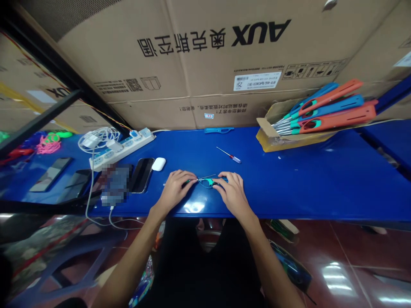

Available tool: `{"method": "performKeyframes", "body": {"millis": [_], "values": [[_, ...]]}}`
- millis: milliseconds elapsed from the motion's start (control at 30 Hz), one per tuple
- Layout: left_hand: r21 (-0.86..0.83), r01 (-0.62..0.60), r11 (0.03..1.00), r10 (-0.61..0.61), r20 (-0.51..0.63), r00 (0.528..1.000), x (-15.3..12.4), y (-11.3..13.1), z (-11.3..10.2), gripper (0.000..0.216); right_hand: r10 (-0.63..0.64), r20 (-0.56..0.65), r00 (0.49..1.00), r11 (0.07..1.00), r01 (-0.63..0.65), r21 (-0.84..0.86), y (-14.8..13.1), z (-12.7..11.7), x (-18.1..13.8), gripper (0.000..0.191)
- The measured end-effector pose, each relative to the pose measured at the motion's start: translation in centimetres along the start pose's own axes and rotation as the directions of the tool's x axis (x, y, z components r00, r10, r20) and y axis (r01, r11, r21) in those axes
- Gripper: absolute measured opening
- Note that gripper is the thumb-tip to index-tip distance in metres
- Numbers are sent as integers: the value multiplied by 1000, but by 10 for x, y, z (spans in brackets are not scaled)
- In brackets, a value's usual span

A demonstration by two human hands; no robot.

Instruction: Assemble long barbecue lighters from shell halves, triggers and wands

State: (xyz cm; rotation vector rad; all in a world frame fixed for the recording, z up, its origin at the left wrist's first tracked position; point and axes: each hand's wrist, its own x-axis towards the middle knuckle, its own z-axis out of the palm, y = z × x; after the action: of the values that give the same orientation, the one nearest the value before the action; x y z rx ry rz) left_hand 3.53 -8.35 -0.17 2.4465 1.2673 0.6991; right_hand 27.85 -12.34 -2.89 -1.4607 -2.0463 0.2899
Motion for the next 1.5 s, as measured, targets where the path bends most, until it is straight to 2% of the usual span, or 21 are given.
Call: {"method": "performKeyframes", "body": {"millis": [167, 333, 533, 900, 1200, 1500], "values": [[-116, 87, 990, -83, 37, 996, 7, -3, -1, 12, 7, 13, 1000, 1000, -7, 25, 0, -1, 0, 25], [-154, 127, 980, -119, 62, 991, 14, -2, -1, 6, 14, 30, 999, 999, -15, 43, -2, -3, 0, 25], [-11, 123, 992, -123, 43, 992, 10, 5, -2, 10, 5, 20, 1000, 1000, -6, 22, 0, -2, 0, 24], [193, 66, 979, -85, 87, 993, 9, 13, -4, 17, 3, 13, 1000, 999, -4, 44, -2, -3, 0, 26], [156, 49, 987, -66, 105, 992, 10, 9, -4, 14, -1, 13, 1000, 999, 0, 47, 0, -3, 0, 26], [161, 30, 986, -38, 46, 998, 2, 10, 1, 16, -15, -11, 1000, 1000, 16, 25, -1, -2, -2, 26]]}}
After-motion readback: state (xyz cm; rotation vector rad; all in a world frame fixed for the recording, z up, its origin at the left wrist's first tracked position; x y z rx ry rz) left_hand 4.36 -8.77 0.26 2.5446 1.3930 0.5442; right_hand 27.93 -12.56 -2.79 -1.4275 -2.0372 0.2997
